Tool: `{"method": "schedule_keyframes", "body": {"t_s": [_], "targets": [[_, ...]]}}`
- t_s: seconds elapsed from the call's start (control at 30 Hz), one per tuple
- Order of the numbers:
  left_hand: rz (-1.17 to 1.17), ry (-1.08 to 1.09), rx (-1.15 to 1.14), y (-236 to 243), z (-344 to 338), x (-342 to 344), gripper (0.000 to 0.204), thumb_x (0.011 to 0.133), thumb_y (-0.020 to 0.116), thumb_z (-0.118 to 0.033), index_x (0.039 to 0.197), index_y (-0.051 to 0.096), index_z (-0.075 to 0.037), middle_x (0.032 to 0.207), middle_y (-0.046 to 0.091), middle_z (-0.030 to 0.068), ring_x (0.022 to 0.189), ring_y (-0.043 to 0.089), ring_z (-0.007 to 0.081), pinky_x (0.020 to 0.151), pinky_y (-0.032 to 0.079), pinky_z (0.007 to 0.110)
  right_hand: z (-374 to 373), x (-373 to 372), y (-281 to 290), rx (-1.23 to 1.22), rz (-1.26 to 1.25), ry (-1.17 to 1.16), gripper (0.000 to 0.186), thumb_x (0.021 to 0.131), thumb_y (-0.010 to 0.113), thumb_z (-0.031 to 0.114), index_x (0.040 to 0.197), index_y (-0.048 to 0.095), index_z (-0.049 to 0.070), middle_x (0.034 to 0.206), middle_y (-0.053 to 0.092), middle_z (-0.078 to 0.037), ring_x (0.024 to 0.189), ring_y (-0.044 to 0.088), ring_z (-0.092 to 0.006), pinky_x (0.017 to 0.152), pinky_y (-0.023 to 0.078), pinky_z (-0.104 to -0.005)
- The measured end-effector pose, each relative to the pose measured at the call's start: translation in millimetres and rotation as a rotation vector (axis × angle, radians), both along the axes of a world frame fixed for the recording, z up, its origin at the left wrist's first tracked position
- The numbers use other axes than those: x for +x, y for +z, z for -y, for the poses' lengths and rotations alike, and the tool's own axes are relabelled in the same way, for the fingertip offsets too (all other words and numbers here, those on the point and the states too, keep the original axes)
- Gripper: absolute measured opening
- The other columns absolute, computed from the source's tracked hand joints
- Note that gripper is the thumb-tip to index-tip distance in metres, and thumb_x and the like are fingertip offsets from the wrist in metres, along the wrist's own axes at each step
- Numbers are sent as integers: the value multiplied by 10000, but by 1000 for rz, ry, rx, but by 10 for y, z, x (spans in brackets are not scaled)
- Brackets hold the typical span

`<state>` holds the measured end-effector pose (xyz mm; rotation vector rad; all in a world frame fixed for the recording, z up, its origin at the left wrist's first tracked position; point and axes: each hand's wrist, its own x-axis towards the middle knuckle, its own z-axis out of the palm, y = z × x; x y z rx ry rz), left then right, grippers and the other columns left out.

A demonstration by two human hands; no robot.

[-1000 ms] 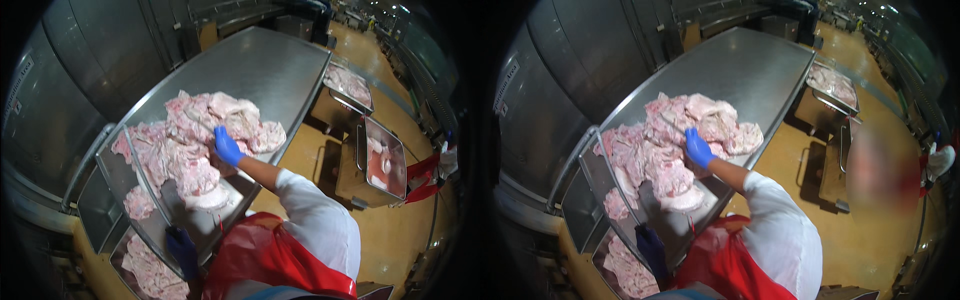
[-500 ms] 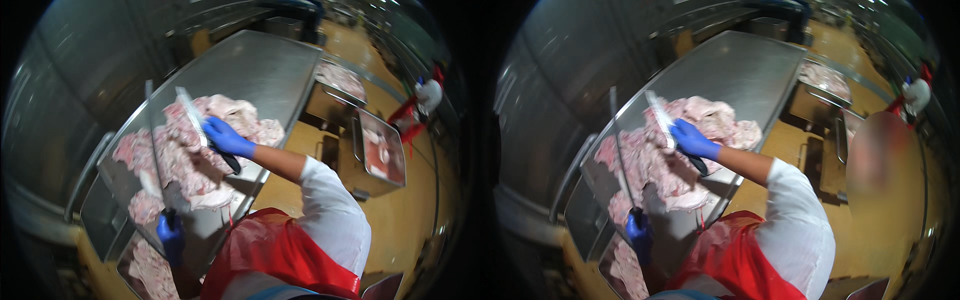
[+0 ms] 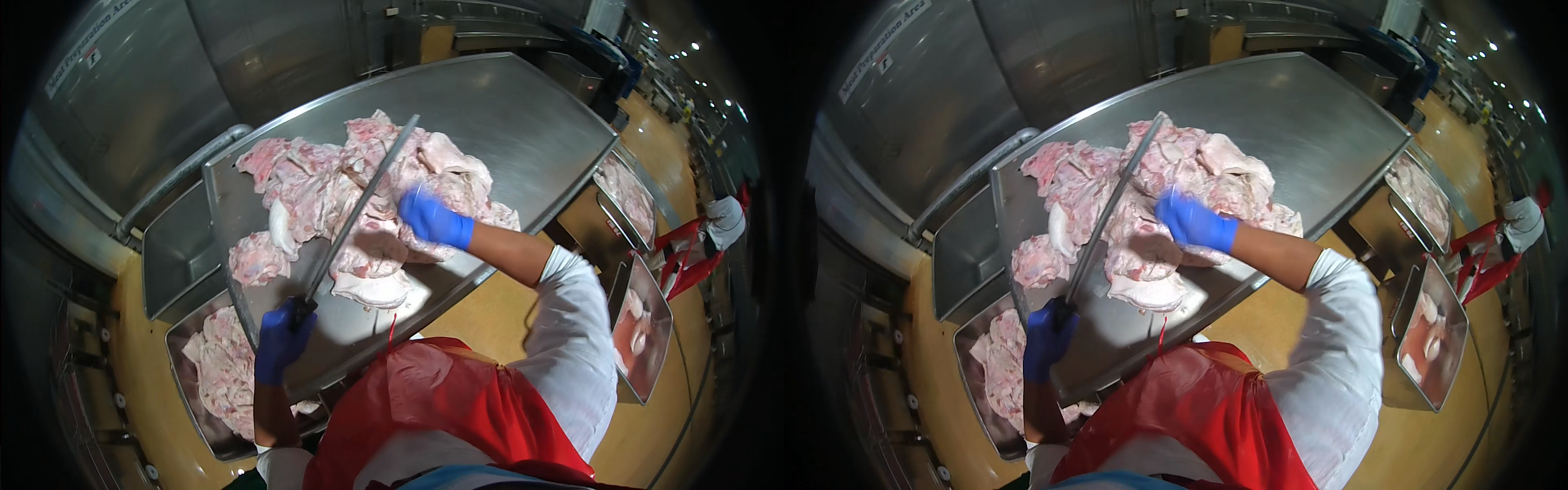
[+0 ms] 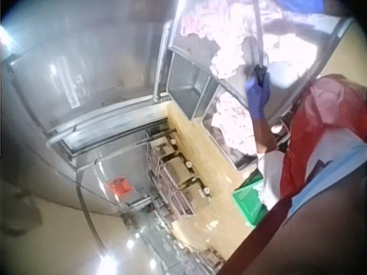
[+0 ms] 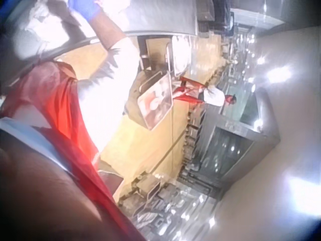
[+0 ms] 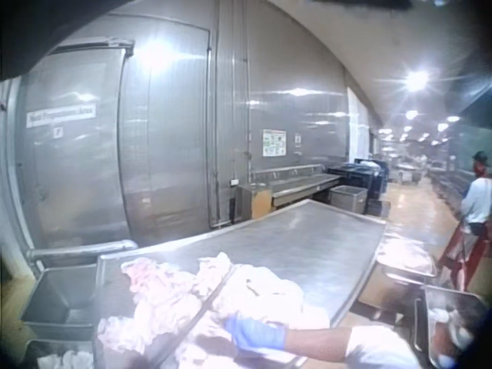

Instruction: The person uses a knife to cut pieces of raw meat on a stainless steel table and places the cut pieces into a green basket. The person handles the meat with gloved hands and repeatedly cuts and transfers the pieces.

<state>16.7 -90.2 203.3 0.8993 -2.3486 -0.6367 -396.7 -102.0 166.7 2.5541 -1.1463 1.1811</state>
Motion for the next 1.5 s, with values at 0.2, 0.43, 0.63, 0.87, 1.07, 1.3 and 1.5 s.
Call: {"method": "schedule_keyframes", "body": {"t_s": [0.2, 0.43, 0.63, 0.87, 1.07, 1.3, 1.5], "targets": [[-83, 25, 92, 2, 47, 303, 132, 884, 756, -46, 1006, 706, -58, 720, 635, 81, 574, 586, 212, 566, 469, 317, 82, 153, 778, 61, 190, 28, 32, 1017, 539, 69, 1022, 512, 53, 803, 540, -153, 699, 564, -302, 657, 478, -410], [3, 134, 40, -147, 80, 401, 136, 913, 735, -112, 1018, 688, -40, 767, 674, 116, 652, 647, 256, 644, 523, 359, -421, -314, -708, 598, -838, 355, 251, 1034, 528, 222, 1226, 584, 71, 1274, 603, -224, 1159, 635, -360, 975, 540, -487], [-132, 358, 213, -634, -196, -169, 117, 977, 632, -101, 1046, 673, -16, 772, 628, 143, 653, 602, 277, 648, 505, 395, -135, 675, -655, 657, 627, -512, 165, 1041, 486, 216, 1100, 485, 62, 792, 597, -196, 691, 613, -339, 699, 517, -487], [-55, 68, -447, -860, -5, -902, 172, 999, 621, -135, 1086, 651, 11, 709, 563, 114, 648, 600, 276, 583, 457, 395, 81, 1213, -866, 182, 170, -242, 207, 886, 611, 136, 1076, 595, 58, 974, 635, -180, 857, 654, -378, 743, 538, -504], [7, 369, 228, -689, -272, -492, 252, 1016, 580, -203, 1024, 624, 45, 785, 614, 232, 742, 608, 442, 652, 453, 480, 177, -43, -1256, 362, 318, -598, 209, 948, 578, 213, 1019, 647, 29, 881, 648, -177, 813, 656, -356, 715, 534, -476], [-39, 77, -26, -605, -160, -941, 197, 994, 585, -163, 963, 614, 29, 759, 593, 184, 678, 583, 342, 631, 446, 453, -45, 414, -840, 173, -24, -501, 299, 935, 648, 306, 1087, 679, 51, 1019, 688, -176, 880, 684, -366, 800, 561, -493], [-199, 322, 254, -1345, -95, 370, 156, 964, 644, -153, 932, 609, -4, 707, 556, 129, 621, 534, 277, 597, 442, 425, -504, -1224, -889, 216, 196, -931, 365, 910, 664, 102, 1234, 503, 57, 1061, 586, -254, 757, 663, -423, 611, 519, -499]]}}
